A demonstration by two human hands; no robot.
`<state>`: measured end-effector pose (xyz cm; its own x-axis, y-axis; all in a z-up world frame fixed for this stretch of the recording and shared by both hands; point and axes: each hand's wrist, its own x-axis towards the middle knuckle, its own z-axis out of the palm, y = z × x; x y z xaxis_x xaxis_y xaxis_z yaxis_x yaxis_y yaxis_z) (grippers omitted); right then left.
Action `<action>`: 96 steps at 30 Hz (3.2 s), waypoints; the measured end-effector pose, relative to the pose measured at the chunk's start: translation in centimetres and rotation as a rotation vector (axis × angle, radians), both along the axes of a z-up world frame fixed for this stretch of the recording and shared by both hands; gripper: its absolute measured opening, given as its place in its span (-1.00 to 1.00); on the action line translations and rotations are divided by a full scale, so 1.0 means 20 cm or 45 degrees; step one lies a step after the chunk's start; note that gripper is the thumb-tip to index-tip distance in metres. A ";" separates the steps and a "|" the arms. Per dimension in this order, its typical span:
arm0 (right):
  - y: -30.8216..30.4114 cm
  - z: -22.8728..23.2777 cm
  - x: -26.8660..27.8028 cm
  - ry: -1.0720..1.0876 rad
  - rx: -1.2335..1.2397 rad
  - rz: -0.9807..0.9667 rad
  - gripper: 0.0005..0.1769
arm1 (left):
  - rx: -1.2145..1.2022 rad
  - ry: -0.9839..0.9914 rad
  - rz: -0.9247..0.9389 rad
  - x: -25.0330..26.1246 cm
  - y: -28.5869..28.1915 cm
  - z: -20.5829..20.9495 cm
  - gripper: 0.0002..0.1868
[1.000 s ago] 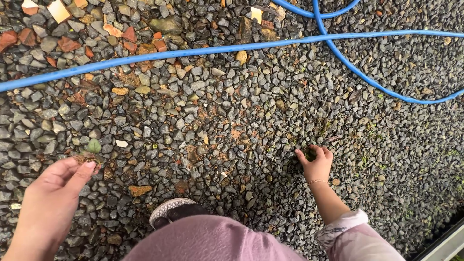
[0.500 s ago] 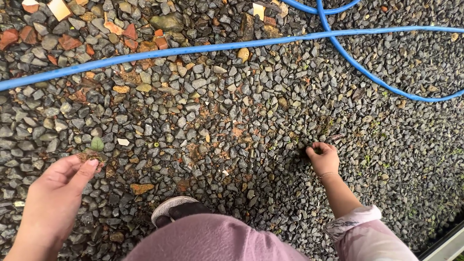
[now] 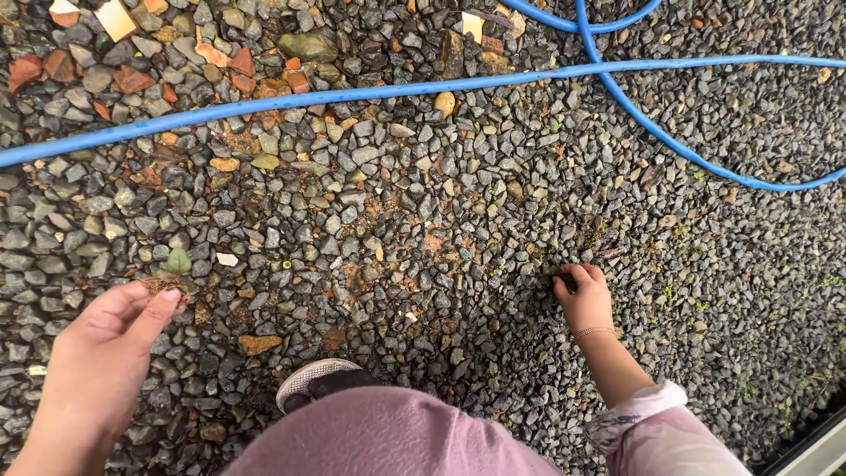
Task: Pulling weeds and picking up plant debris from a gravel surface in a garden area.
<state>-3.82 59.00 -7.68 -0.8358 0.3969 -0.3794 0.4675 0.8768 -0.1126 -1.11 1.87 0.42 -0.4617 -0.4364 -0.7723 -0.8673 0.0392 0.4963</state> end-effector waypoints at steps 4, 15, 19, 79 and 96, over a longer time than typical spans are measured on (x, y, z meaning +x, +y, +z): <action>0.02 -0.06 0.01 0.017 0.116 0.118 -0.66 | -0.005 0.054 -0.028 0.02 -0.03 -0.02 -0.81; 0.04 -0.05 -0.04 -0.075 0.064 -0.173 -0.75 | -0.033 0.076 -0.015 0.03 -0.04 -0.03 -0.77; 0.07 0.09 -0.06 0.072 0.031 -0.345 -0.75 | -0.060 0.038 -0.037 0.03 -0.03 -0.02 -0.74; 0.70 0.13 -0.33 0.286 0.161 -0.934 -0.68 | -0.158 -0.101 -0.177 -0.01 0.07 -0.13 -0.69; 0.05 0.25 -0.04 0.703 -0.075 -0.266 -0.77 | -0.039 -0.035 -0.085 -0.14 0.12 0.18 -0.80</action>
